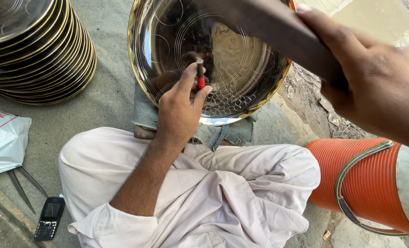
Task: The person sits on the ground and uses a hammer and a red-handled punch to create a pattern of indentations on a large metal plate. The person repeatedly strikes the punch to form a honeycomb-like texture on the plate's surface.
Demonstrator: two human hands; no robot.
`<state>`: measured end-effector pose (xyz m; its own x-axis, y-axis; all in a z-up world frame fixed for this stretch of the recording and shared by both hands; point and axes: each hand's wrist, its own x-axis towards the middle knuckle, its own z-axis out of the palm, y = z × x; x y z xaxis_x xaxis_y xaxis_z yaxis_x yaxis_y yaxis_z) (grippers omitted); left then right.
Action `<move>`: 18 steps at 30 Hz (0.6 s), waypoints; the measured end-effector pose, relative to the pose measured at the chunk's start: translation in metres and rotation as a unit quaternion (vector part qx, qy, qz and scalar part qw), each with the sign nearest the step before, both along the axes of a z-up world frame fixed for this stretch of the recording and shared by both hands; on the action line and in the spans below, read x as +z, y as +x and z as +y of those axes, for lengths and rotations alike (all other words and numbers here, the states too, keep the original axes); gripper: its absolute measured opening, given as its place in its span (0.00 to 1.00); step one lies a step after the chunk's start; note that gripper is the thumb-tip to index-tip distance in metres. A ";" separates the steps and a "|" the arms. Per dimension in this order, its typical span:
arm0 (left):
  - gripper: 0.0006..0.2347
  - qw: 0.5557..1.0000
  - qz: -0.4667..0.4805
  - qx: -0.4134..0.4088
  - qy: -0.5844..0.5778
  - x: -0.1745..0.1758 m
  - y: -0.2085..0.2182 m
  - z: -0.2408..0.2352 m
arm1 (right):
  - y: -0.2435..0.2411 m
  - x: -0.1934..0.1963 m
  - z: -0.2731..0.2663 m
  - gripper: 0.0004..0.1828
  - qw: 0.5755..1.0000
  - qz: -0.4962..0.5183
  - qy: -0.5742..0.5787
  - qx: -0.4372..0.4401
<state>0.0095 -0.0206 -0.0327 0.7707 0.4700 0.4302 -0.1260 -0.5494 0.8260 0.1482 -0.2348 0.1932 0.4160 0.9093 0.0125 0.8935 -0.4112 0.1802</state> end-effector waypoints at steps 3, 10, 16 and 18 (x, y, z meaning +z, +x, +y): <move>0.21 0.998 0.035 -0.046 0.034 0.007 0.003 0.006 | 0.002 -0.009 -0.021 0.52 0.959 -0.086 -0.247 -0.111; 0.21 0.987 0.014 -0.151 0.060 0.027 0.018 0.028 | -0.036 -0.079 -0.104 0.52 0.940 0.205 0.011 -0.271; 0.24 0.940 -0.008 -0.244 0.240 0.046 0.037 0.040 | -0.089 -0.172 -0.146 0.53 0.810 0.384 0.263 -0.357; 0.23 0.904 0.040 -0.268 0.332 0.053 0.042 0.040 | -0.106 -0.190 -0.146 0.54 0.786 0.399 0.300 -0.365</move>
<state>0.0513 0.0195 0.0202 0.8524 -0.3210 0.4128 -0.4750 -0.8053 0.3547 0.0420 -0.3812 0.0029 0.9168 0.3555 -0.1816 0.1104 -0.6630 -0.7404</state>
